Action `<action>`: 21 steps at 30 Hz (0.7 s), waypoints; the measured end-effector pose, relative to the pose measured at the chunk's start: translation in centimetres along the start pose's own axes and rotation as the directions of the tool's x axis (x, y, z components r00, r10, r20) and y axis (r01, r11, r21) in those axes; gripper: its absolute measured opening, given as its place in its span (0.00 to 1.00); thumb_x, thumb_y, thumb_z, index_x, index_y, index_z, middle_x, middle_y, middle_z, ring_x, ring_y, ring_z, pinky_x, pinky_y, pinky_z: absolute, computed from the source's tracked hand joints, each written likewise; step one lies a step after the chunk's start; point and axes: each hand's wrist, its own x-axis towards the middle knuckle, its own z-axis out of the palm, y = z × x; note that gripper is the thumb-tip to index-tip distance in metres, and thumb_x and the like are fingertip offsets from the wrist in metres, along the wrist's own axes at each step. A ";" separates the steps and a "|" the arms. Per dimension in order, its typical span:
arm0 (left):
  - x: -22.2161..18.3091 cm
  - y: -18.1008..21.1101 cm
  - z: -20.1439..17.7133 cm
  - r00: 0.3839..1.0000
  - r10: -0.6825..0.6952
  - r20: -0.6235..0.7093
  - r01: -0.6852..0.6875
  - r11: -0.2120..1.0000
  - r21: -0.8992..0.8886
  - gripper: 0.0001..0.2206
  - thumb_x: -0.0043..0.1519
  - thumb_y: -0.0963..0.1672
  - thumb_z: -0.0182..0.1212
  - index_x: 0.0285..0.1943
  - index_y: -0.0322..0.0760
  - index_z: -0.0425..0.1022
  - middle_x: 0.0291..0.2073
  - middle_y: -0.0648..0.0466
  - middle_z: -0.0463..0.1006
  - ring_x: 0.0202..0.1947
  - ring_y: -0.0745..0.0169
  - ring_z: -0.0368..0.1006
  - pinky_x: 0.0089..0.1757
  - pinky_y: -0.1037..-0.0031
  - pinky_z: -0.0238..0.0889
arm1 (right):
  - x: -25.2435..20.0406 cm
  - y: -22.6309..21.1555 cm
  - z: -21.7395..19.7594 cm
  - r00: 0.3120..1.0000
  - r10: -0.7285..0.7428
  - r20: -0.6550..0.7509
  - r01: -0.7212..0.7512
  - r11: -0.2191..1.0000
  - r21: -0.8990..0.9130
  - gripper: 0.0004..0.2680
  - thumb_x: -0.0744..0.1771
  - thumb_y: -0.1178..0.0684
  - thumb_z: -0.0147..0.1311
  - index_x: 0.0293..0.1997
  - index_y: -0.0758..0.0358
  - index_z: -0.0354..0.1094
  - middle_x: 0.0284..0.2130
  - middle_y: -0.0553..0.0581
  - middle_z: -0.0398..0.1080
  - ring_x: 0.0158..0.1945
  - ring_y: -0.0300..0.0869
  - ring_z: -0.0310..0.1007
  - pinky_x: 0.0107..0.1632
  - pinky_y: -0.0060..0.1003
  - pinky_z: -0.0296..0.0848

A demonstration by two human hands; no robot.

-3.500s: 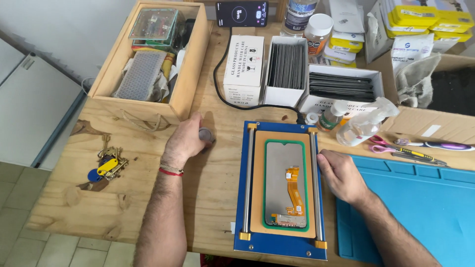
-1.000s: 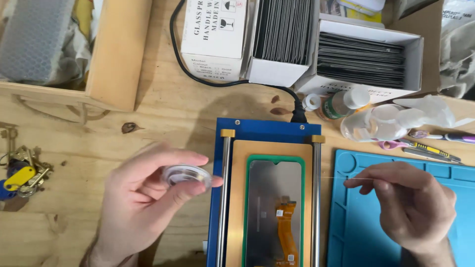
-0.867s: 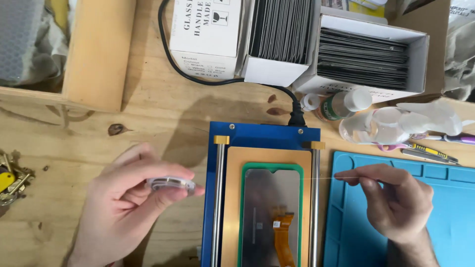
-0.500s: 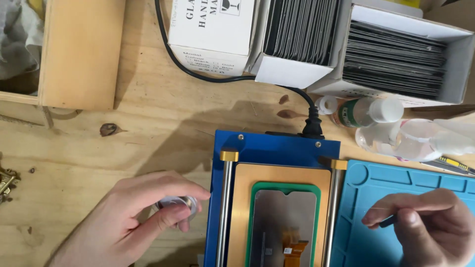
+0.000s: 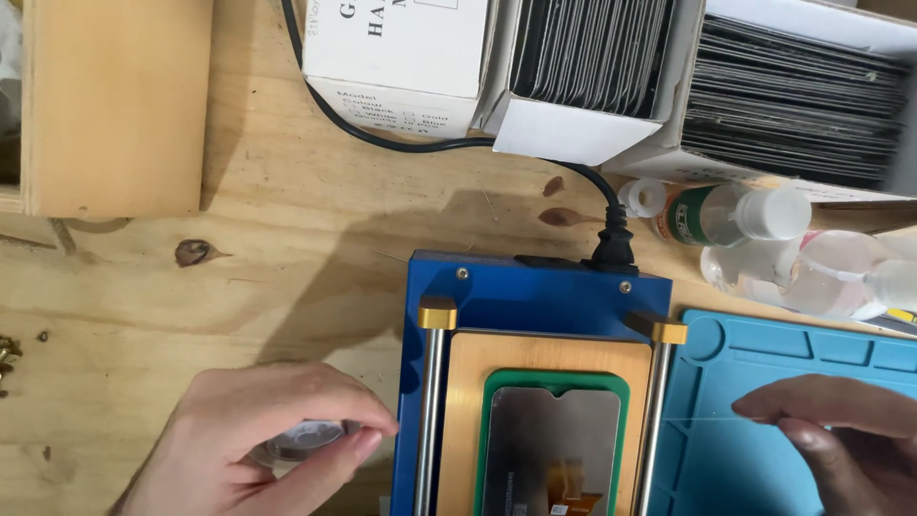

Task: Separating the glass from a smartphone display using a wire separator machine

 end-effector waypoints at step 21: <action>1.1 -1.4 2.7 0.961 -0.124 -0.249 0.090 0.986 -0.143 0.11 0.56 0.43 0.72 0.18 0.42 0.81 0.12 0.61 0.82 0.11 0.76 0.60 0.18 0.81 0.50 | 1.4 7.0 -1.5 0.996 0.092 0.005 -0.092 0.994 0.053 0.13 0.71 0.55 0.55 0.30 0.74 0.79 0.31 0.68 0.85 0.34 0.50 0.85 0.36 0.37 0.78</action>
